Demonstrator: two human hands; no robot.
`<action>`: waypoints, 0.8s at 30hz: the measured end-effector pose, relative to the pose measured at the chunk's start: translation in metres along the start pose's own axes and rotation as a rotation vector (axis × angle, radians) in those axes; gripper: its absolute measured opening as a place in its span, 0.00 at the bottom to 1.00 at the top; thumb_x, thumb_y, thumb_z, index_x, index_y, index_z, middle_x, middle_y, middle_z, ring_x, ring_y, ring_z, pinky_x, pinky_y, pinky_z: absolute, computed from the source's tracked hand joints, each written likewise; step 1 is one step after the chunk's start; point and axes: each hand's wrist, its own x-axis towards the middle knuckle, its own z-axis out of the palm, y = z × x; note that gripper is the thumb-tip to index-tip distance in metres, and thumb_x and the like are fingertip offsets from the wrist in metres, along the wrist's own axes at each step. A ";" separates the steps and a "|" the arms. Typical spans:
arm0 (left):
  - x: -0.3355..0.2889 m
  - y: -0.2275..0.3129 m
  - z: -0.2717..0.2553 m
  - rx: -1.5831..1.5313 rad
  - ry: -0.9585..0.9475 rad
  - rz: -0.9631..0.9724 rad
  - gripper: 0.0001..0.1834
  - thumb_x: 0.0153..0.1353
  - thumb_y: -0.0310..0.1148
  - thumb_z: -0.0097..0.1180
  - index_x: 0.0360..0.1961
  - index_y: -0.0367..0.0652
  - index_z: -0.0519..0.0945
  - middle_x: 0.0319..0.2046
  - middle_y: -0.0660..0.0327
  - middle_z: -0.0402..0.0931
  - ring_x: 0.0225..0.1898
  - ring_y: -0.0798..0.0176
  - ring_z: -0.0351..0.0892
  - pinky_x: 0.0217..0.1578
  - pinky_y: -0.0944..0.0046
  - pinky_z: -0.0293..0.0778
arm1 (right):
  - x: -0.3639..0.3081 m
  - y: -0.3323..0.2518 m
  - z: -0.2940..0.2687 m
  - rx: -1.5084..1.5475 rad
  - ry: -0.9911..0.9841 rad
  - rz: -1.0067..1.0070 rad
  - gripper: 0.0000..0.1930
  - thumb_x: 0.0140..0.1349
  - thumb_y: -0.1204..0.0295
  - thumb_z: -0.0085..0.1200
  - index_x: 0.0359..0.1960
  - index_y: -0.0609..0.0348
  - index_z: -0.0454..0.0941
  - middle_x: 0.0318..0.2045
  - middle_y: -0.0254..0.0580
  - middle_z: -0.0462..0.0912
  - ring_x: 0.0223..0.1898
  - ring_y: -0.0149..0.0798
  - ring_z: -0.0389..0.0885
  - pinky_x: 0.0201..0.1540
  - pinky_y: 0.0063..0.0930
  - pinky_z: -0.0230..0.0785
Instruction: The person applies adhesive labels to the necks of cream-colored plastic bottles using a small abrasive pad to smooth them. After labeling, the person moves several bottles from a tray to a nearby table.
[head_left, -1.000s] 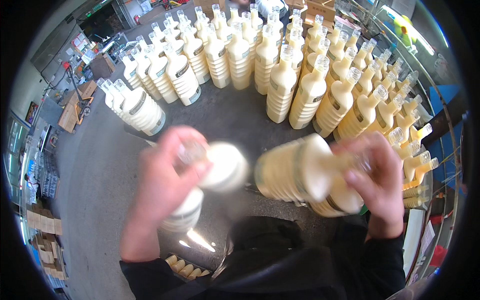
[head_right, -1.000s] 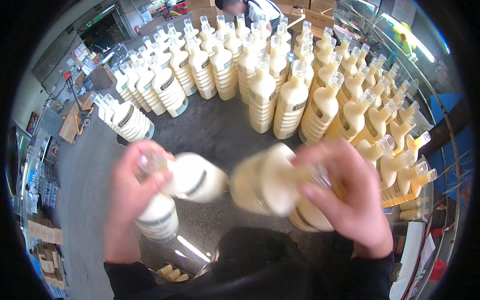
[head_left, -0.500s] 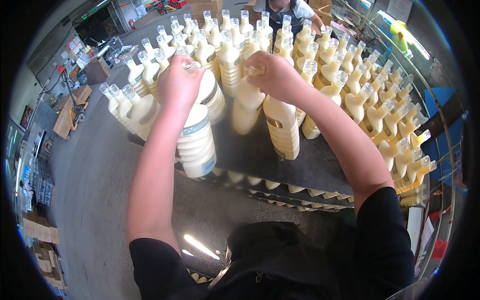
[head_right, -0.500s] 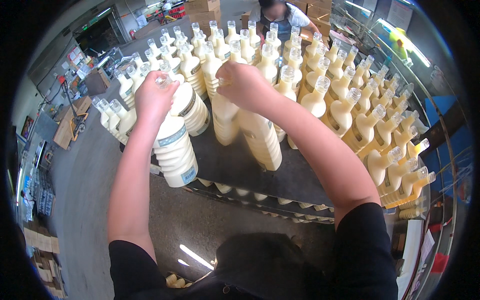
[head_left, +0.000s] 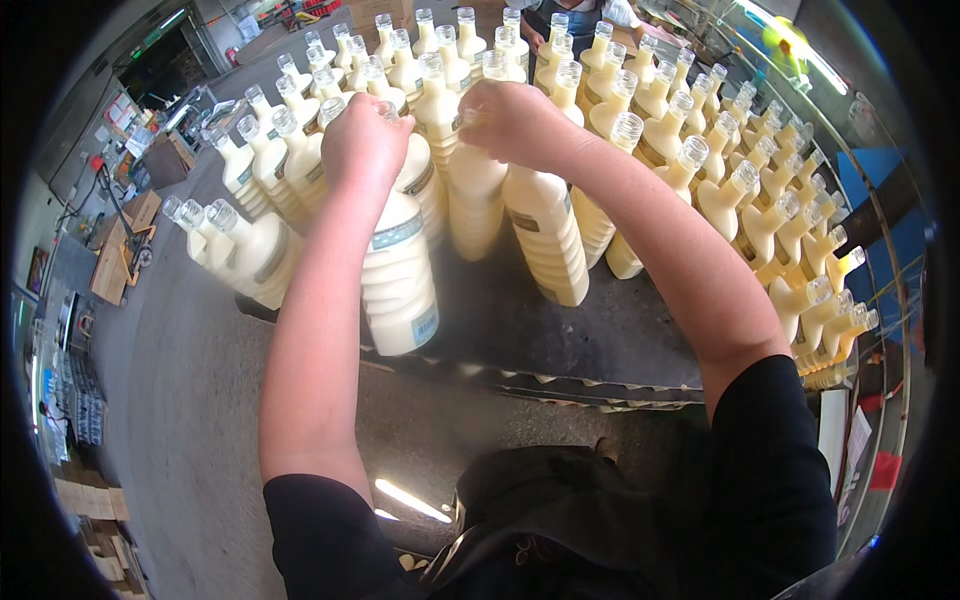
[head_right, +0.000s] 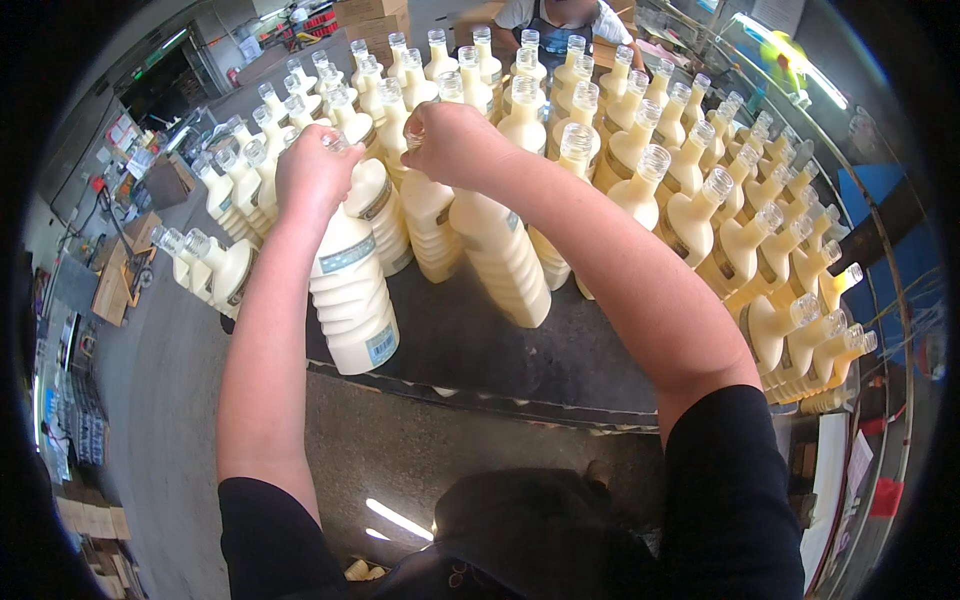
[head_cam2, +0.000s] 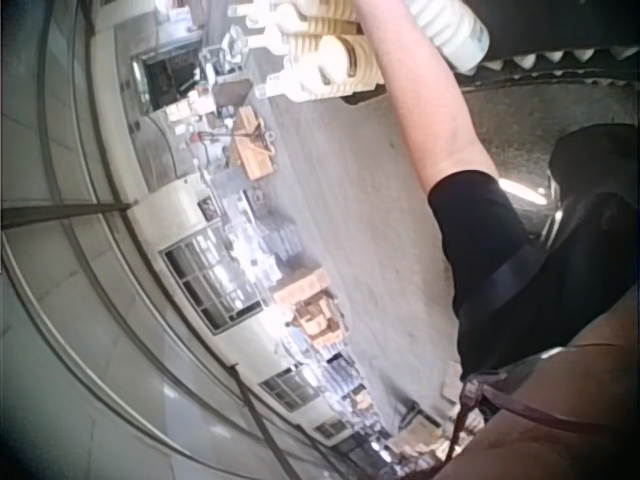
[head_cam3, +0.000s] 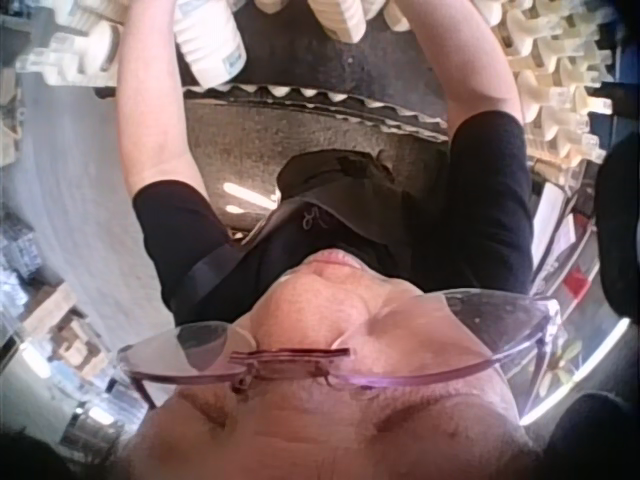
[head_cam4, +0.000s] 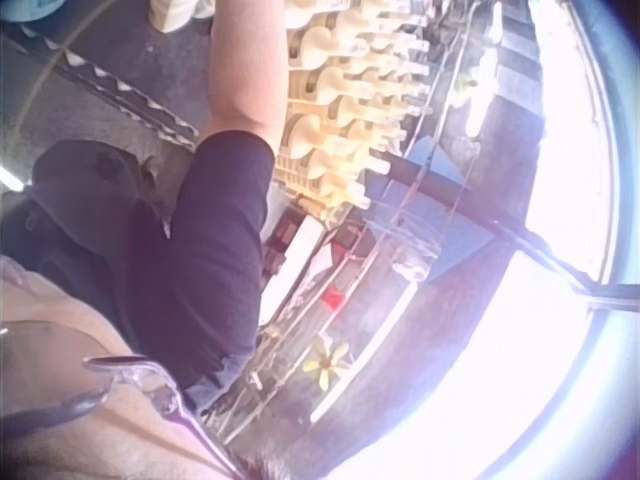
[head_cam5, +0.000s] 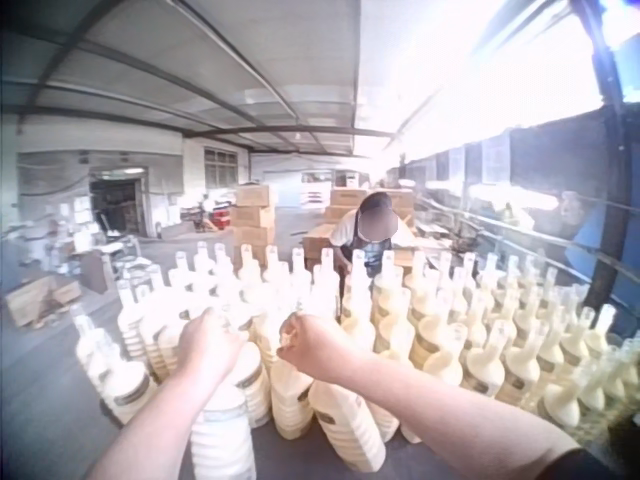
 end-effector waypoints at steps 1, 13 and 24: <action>0.001 0.001 0.000 -0.004 -0.008 -0.003 0.24 0.59 0.41 0.71 0.52 0.40 0.80 0.26 0.56 0.85 0.18 0.63 0.81 0.27 0.59 0.79 | -0.001 -0.001 -0.001 0.025 -0.026 0.030 0.23 0.60 0.66 0.69 0.55 0.62 0.79 0.46 0.54 0.86 0.39 0.45 0.89 0.44 0.36 0.82; -0.050 -0.012 -0.036 -0.242 0.233 0.094 0.36 0.61 0.33 0.70 0.70 0.47 0.71 0.39 0.59 0.86 0.35 0.69 0.83 0.37 0.66 0.78 | -0.007 0.045 0.003 0.129 0.566 -0.020 0.10 0.62 0.72 0.65 0.41 0.63 0.82 0.35 0.43 0.87 0.38 0.41 0.85 0.44 0.35 0.77; -0.131 -0.044 -0.038 -0.784 0.203 0.025 0.25 0.66 0.24 0.65 0.61 0.39 0.70 0.46 0.60 0.75 0.48 0.67 0.77 0.50 0.67 0.77 | 0.016 0.072 0.023 0.120 0.728 0.037 0.09 0.59 0.66 0.67 0.37 0.56 0.84 0.34 0.48 0.88 0.39 0.51 0.87 0.45 0.39 0.78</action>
